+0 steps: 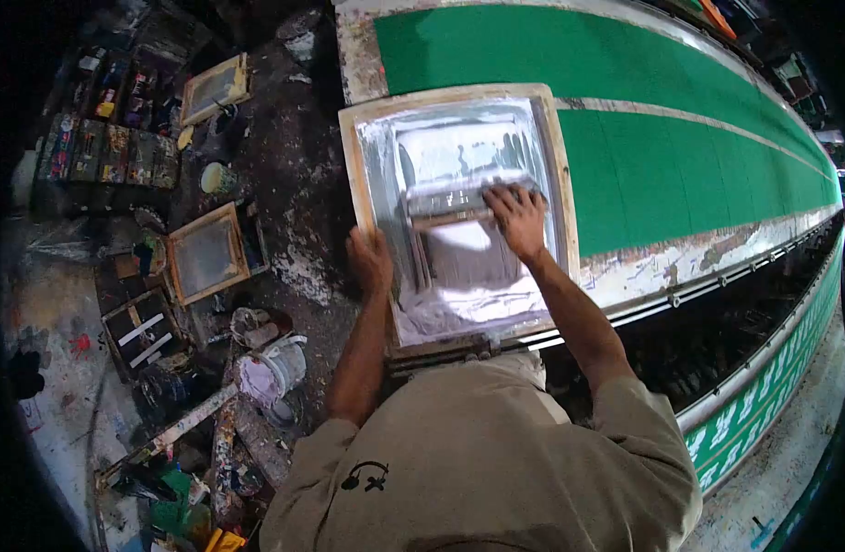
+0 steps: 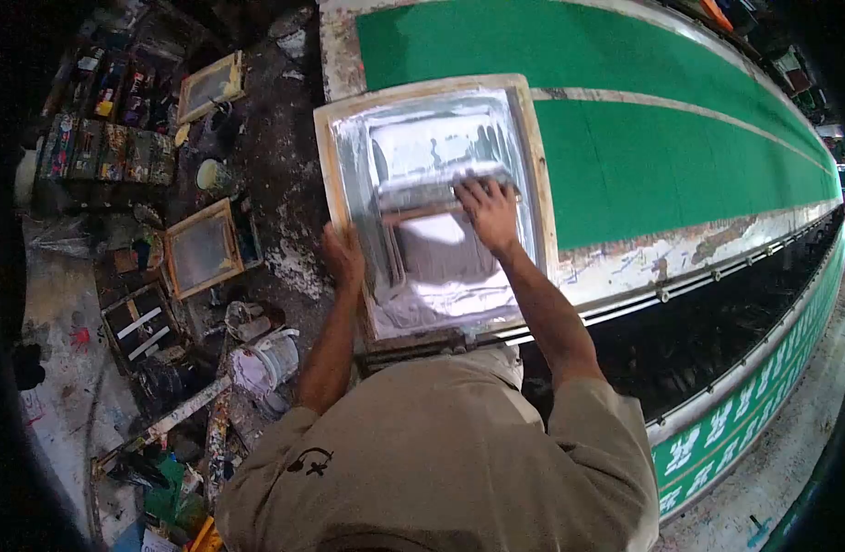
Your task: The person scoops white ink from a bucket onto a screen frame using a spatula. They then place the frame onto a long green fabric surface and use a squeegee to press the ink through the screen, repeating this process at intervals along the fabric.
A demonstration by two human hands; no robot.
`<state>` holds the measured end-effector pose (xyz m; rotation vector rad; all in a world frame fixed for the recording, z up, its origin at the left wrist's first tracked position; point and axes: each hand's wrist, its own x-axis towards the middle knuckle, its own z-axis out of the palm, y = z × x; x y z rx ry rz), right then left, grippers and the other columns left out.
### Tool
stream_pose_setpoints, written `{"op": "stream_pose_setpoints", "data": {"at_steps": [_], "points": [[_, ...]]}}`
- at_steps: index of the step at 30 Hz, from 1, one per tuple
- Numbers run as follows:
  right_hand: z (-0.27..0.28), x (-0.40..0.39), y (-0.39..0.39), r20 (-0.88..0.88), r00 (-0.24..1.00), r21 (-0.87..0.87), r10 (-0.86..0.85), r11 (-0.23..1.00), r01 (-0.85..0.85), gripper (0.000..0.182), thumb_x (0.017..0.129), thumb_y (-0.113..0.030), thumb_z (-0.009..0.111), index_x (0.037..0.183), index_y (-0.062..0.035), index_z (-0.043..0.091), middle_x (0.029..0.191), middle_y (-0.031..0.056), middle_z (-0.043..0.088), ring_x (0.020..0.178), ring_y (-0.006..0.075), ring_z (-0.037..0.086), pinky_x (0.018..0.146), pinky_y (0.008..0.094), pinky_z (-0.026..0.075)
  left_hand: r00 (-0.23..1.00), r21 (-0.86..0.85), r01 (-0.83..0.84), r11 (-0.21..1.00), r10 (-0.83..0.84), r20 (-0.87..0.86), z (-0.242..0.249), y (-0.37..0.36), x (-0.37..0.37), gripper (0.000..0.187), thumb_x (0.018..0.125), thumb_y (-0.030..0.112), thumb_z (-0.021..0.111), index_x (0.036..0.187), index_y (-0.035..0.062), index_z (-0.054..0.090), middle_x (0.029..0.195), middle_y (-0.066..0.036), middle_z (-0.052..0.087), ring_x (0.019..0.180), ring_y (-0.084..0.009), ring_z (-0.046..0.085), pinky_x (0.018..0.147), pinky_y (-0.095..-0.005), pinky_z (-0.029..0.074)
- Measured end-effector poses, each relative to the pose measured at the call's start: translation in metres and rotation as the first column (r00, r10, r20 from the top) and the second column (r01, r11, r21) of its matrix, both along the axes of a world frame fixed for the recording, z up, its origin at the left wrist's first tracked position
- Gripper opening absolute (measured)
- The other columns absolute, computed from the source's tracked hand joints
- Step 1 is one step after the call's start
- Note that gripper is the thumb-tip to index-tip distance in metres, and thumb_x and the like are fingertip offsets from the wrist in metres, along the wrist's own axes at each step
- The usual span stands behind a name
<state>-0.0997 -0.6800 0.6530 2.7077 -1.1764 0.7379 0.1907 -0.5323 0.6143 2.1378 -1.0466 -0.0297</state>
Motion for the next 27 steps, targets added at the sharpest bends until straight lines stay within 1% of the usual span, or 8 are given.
{"op": "stream_pose_setpoints", "data": {"at_steps": [4, 7, 8, 11, 14, 17, 21, 27], "points": [[0.027, 0.029, -0.056, 0.056, 0.998, 0.131, -0.041, 0.991, 0.033, 0.032, 0.092, -0.025, 0.068, 0.122, -0.0194, 0.075, 0.123, 0.0028, 0.072, 0.111, 0.029, 0.064, 0.093, 0.0489, 0.05, 0.998, -0.022, 0.061, 0.998, -0.061, 0.018, 0.01, 0.001, -0.002, 0.042, 0.1, 0.032, 0.066, 0.123, -0.0009, 0.055, 0.111, -0.029, 0.06, 0.104, -0.049, 0.061, 0.086, -0.0563, 0.051], [0.077, -0.004, -0.012, -0.109, 0.924, 0.578, -0.366, 0.733, 0.358, 0.03, 0.082, -0.035, 0.078, 0.102, -0.012, 0.08, 0.115, 0.0089, 0.075, 0.1, 0.0335, 0.071, 0.085, 0.0486, 0.058, 0.998, 0.001, 0.057, 0.998, -0.057, 0.011, 0.005, -0.005, 0.001, 0.041, 0.099, 0.03, 0.066, 0.122, -0.0016, 0.055, 0.11, -0.029, 0.059, 0.104, -0.049, 0.061, 0.087, -0.0564, 0.05], [0.04, -0.037, -0.001, 0.148, 0.938, 0.437, -0.312, 0.872, 0.221, 0.034, 0.081, -0.035, 0.079, 0.101, -0.0081, 0.079, 0.114, 0.0121, 0.075, 0.105, 0.0338, 0.071, 0.088, 0.0481, 0.058, 0.999, 0.059, 0.011, 0.998, -0.008, -0.052, 0.003, -0.004, 0.0, 0.04, 0.099, 0.028, 0.066, 0.122, -0.0022, 0.055, 0.108, -0.029, 0.059, 0.103, -0.049, 0.06, 0.087, -0.0565, 0.05], [-0.02, -0.123, 0.018, 0.401, 0.716, 0.892, -0.571, 0.42, -0.166, 0.046, 0.077, -0.012, 0.076, 0.12, 0.0044, 0.071, 0.123, 0.0114, 0.071, 0.114, 0.0222, 0.068, 0.106, 0.0346, 0.048, 0.998, -0.01, 0.022, 1.0, -0.023, -0.05, 0.008, -0.001, -0.003, 0.038, 0.098, 0.026, 0.066, 0.12, -0.0031, 0.054, 0.106, -0.029, 0.058, 0.101, -0.049, 0.06, 0.085, -0.056, 0.049], [-0.034, -0.138, 0.042, 0.549, 0.662, 0.718, -0.51, 0.694, -0.06, 0.048, 0.075, -0.007, 0.074, 0.121, 0.006, 0.07, 0.122, 0.0101, 0.07, 0.118, 0.0231, 0.065, 0.106, 0.0343, 0.046, 0.995, -0.152, 0.038, 0.988, -0.052, -0.087, 0.016, 0.005, -0.009, 0.036, 0.098, 0.024, 0.065, 0.117, -0.0036, 0.054, 0.105, -0.028, 0.058, 0.098, -0.0491, 0.059, 0.084, -0.0554, 0.049], [-0.037, -0.136, 0.048, 0.588, 0.504, 0.761, -0.633, 0.643, -0.08, 0.046, 0.075, -0.008, 0.075, 0.118, 0.0062, 0.07, 0.116, 0.0092, 0.071, 0.111, 0.0237, 0.065, 0.102, 0.0333, 0.047, 0.997, -0.167, 0.051, 0.985, -0.042, 0.058, 0.015, 0.007, -0.01, 0.035, 0.097, 0.023, 0.065, 0.116, -0.0033, 0.054, 0.104, -0.028, 0.057, 0.096, -0.0494, 0.058, 0.083, -0.055, 0.049], [-0.084, -0.151, 0.011, 0.362, 0.724, 0.844, -0.587, 0.536, 0.012, 0.052, 0.07, -0.012, 0.073, 0.119, 0.0047, 0.068, 0.109, 0.0079, 0.071, 0.096, 0.0213, 0.064, 0.09, 0.0307, 0.05, 0.992, -0.013, 0.028, 1.0, -0.026, 0.12, -0.011, -0.003, 0.002, 0.039, 0.095, 0.027, 0.067, 0.116, -0.0024, 0.055, 0.103, -0.027, 0.057, 0.101, -0.048, 0.057, 0.088, -0.0548, 0.048], [-0.014, -0.115, 0.036, 0.282, 0.656, 0.919, -0.7, 0.394, 0.025, 0.039, 0.071, -0.017, 0.071, 0.107, 0.0002, 0.072, 0.096, 0.0091, 0.071, 0.087, 0.0268, 0.067, 0.08, 0.0339, 0.053, 0.987, 0.263, 0.09, 0.961, -0.121, 0.106, -0.017, 0.001, 0.021, 0.043, 0.091, 0.028, 0.071, 0.12, -0.0018, 0.059, 0.116, -0.026, 0.058, 0.109, -0.0448, 0.058, 0.092, -0.0534, 0.049]]}}
